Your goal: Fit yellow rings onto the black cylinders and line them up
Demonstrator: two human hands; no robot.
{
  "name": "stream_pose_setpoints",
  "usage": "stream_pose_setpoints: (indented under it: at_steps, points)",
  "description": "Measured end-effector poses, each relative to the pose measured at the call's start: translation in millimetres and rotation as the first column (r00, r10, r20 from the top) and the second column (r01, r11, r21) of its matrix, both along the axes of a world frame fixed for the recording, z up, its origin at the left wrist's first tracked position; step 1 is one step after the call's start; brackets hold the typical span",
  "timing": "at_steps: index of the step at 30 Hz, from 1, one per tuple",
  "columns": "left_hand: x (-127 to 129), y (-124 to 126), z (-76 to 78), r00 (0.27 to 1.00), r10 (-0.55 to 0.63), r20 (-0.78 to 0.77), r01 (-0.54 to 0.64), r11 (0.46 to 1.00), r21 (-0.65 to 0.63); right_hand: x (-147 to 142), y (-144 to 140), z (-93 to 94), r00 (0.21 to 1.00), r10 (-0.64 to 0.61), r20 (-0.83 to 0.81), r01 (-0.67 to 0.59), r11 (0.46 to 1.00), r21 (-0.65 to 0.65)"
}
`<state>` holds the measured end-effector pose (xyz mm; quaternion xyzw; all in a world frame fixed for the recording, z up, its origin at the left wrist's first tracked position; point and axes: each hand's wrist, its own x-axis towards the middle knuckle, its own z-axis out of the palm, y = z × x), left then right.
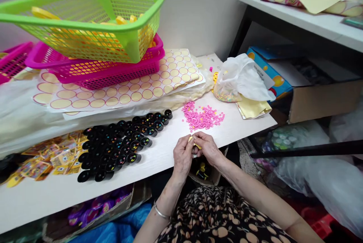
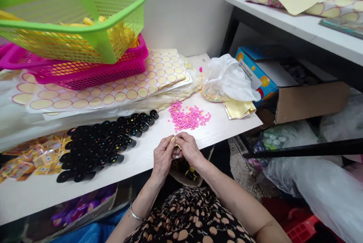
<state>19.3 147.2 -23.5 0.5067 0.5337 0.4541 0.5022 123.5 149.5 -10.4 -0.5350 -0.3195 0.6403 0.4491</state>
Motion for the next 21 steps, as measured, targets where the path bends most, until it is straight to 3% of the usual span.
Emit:
stream_pose_setpoints:
  at_steps: [4, 8, 15, 21]
  points:
    - [-12.8, 3.1, 5.6, 1.0, -0.028, 0.014, 0.028, 1.0, -0.005, 6.5, -1.8, 0.0, 1.0, 0.01, -0.012, -0.01, 0.999, 0.032]
    - [-25.1, 5.7, 7.3, 0.992, -0.115, -0.043, 0.118, 0.991, 0.064, 23.8, -7.3, -4.8, 0.986, -0.051, 0.157, 0.04, 0.997, 0.072]
    - [-17.2, 10.9, -5.0, 0.936, -0.162, -0.312, 0.214, 0.967, 0.141, 43.4, -16.6, -4.2, 0.962, 0.192, 0.193, -0.229, 0.954, 0.192]
    - [-16.5, 4.0, 5.7, 0.907, -0.158, -0.39, 0.266, 0.933, 0.242, 48.2, -16.6, 1.6, 0.943, 0.278, 0.185, -0.319, 0.914, 0.25]
